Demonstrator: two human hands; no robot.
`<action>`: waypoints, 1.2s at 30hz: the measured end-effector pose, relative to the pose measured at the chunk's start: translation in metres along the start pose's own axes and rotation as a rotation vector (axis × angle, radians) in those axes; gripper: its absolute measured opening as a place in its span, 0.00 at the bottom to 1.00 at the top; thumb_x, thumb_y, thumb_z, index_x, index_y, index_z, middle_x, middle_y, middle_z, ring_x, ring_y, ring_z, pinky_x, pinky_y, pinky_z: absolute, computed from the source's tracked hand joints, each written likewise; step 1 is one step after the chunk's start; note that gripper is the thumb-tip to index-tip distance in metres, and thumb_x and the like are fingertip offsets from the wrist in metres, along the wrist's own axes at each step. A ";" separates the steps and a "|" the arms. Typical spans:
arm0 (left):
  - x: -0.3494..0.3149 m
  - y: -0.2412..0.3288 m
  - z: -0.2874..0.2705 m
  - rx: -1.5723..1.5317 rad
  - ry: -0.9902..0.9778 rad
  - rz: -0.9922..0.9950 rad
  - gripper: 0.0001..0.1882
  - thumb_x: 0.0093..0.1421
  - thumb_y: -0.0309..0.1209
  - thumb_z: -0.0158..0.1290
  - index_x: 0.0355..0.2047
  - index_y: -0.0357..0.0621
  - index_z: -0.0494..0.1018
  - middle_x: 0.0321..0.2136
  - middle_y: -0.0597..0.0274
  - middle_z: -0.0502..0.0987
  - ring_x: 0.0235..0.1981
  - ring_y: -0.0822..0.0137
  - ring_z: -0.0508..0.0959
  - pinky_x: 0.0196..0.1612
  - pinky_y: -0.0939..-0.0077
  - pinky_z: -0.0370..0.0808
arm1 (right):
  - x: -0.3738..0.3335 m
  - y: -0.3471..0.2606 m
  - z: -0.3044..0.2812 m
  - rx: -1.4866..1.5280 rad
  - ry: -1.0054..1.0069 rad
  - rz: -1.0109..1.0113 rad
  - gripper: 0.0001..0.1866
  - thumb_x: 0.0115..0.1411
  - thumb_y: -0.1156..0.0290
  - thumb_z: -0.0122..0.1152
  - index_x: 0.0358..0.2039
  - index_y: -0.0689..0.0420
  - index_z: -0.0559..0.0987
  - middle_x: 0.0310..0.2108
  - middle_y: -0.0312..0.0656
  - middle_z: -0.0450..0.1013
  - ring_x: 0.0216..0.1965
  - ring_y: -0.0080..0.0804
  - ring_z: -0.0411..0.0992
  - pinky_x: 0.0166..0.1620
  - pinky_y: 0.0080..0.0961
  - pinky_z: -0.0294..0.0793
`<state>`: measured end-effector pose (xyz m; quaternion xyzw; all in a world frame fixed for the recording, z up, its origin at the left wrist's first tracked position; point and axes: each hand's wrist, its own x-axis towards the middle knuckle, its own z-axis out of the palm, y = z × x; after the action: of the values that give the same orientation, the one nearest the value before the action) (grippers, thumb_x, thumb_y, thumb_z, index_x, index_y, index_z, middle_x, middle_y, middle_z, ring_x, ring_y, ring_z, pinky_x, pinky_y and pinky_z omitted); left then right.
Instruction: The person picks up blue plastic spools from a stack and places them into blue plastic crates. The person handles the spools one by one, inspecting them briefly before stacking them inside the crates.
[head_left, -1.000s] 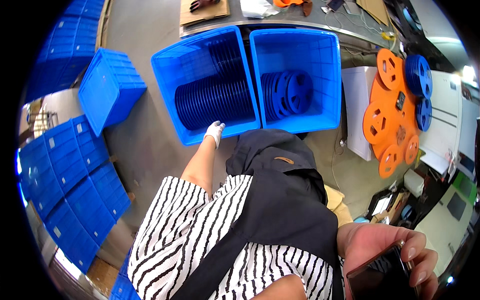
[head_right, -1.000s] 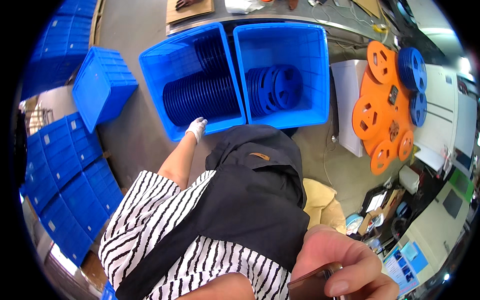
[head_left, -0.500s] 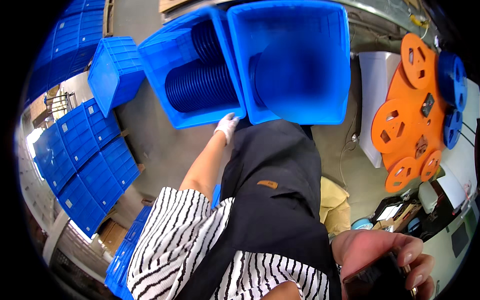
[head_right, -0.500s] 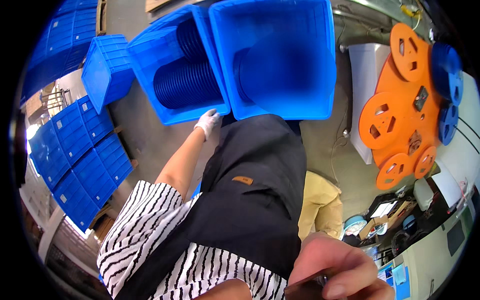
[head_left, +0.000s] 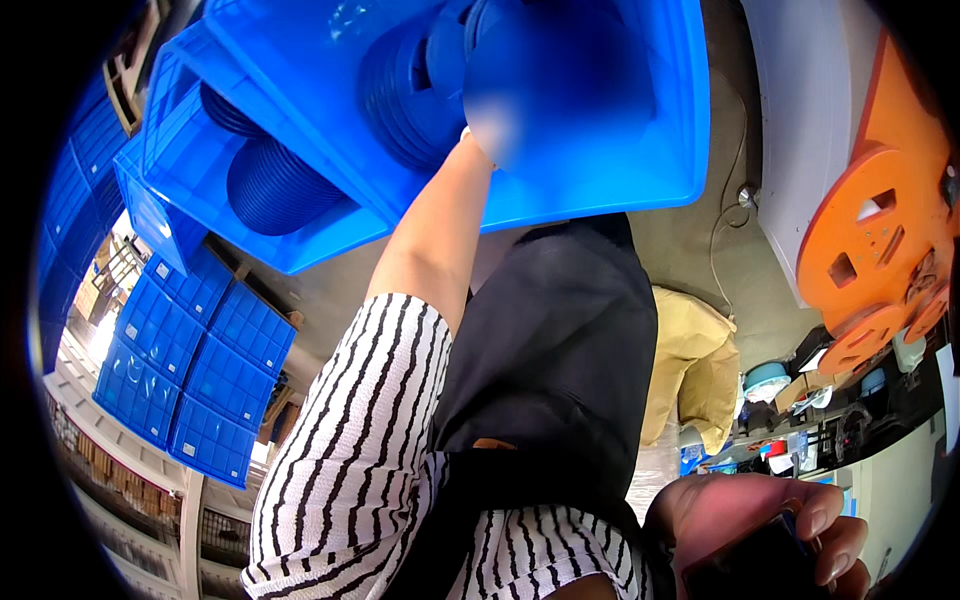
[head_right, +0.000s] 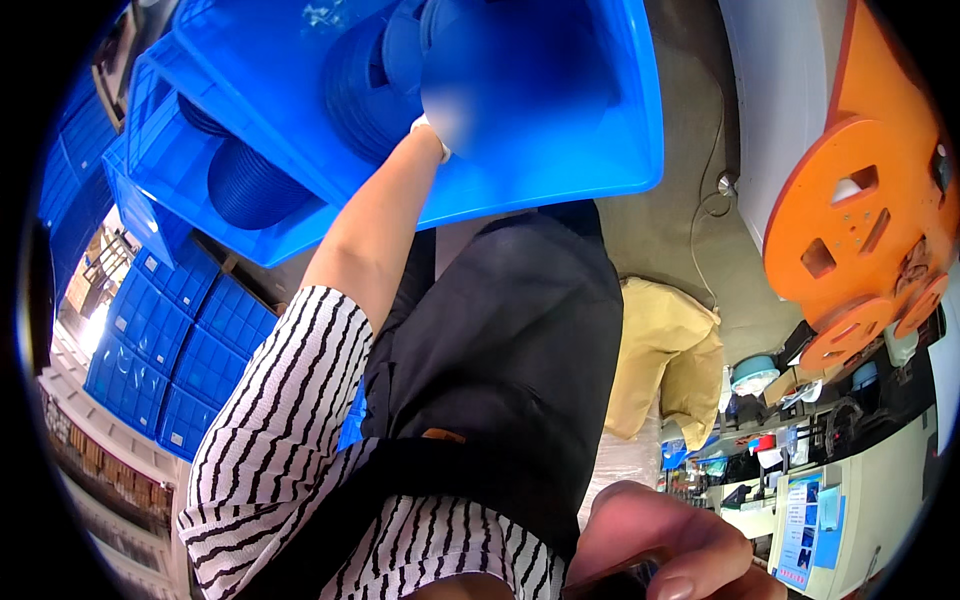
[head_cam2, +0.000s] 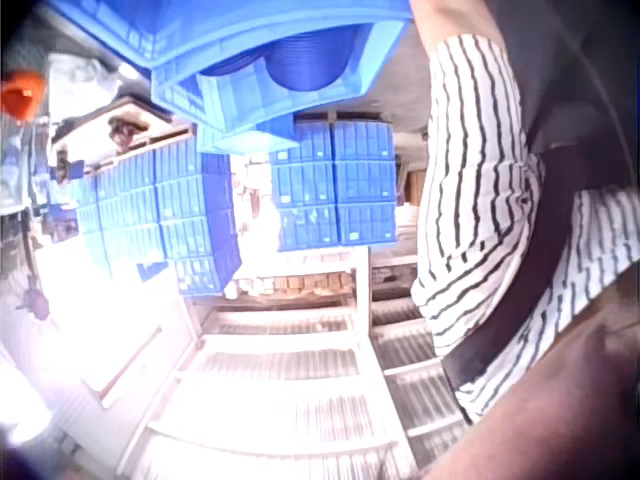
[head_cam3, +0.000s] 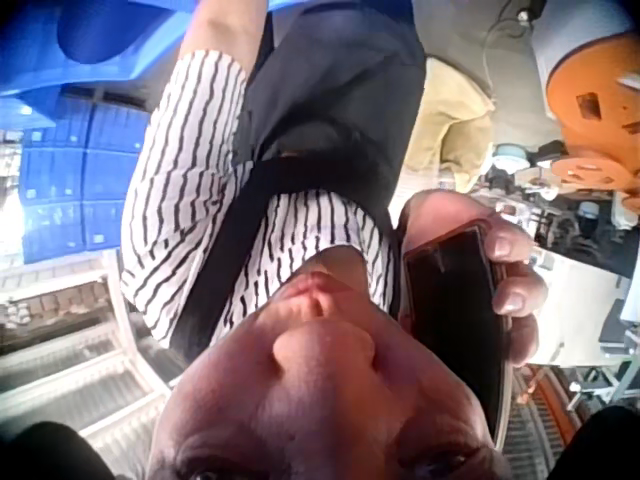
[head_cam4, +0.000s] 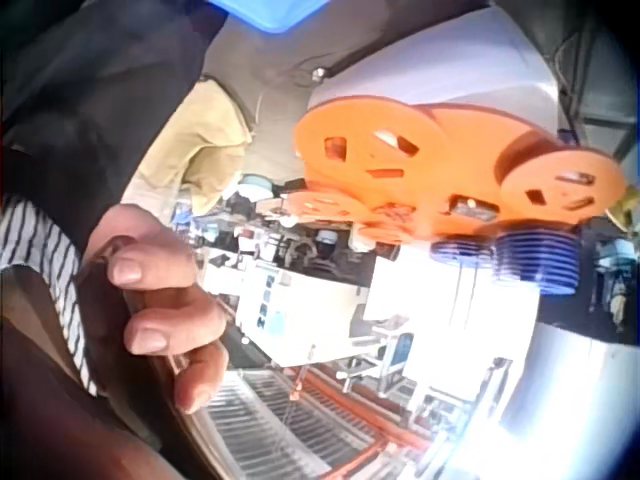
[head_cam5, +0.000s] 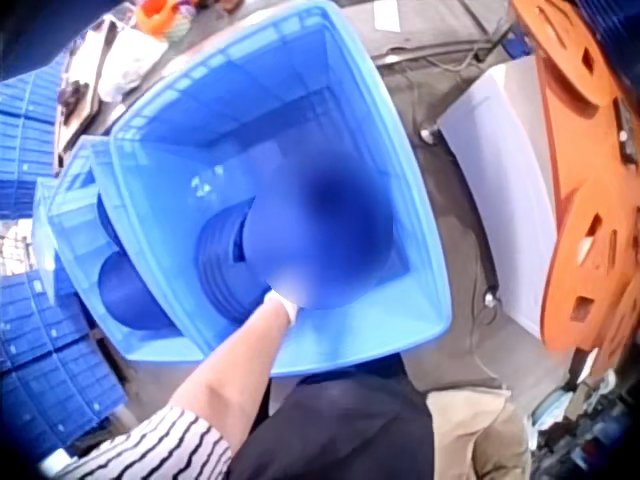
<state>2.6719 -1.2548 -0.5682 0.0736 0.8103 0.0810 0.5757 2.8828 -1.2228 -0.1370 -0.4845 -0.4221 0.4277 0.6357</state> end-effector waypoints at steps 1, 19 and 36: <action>0.009 0.005 0.010 0.024 0.038 0.000 0.24 0.58 0.38 0.51 0.52 0.39 0.65 0.42 0.54 0.74 0.40 0.63 0.74 0.46 0.68 0.70 | -0.001 0.010 -0.004 0.013 0.015 0.022 0.24 0.54 0.64 0.61 0.52 0.39 0.67 0.56 0.28 0.57 0.48 0.36 0.59 0.39 0.39 0.65; -0.062 0.050 -0.006 -0.038 0.183 0.454 0.20 0.55 0.34 0.56 0.45 0.39 0.66 0.38 0.56 0.74 0.40 0.61 0.75 0.45 0.63 0.72 | -0.013 -0.054 0.023 -0.062 -0.037 0.068 0.20 0.58 0.63 0.54 0.52 0.43 0.68 0.57 0.28 0.59 0.48 0.35 0.59 0.39 0.37 0.65; -0.326 -0.027 -0.398 -1.000 -0.401 0.543 0.09 0.54 0.27 0.59 0.33 0.47 0.70 0.35 0.59 0.77 0.37 0.61 0.79 0.42 0.60 0.79 | -0.080 -0.250 0.188 0.197 -0.195 -0.524 0.26 0.56 0.54 0.58 0.55 0.40 0.67 0.61 0.29 0.56 0.48 0.35 0.58 0.39 0.33 0.65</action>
<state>2.4018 -1.3690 -0.1449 0.0122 0.5018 0.5807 0.6409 2.7152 -1.2921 0.1305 -0.2517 -0.5484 0.3325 0.7248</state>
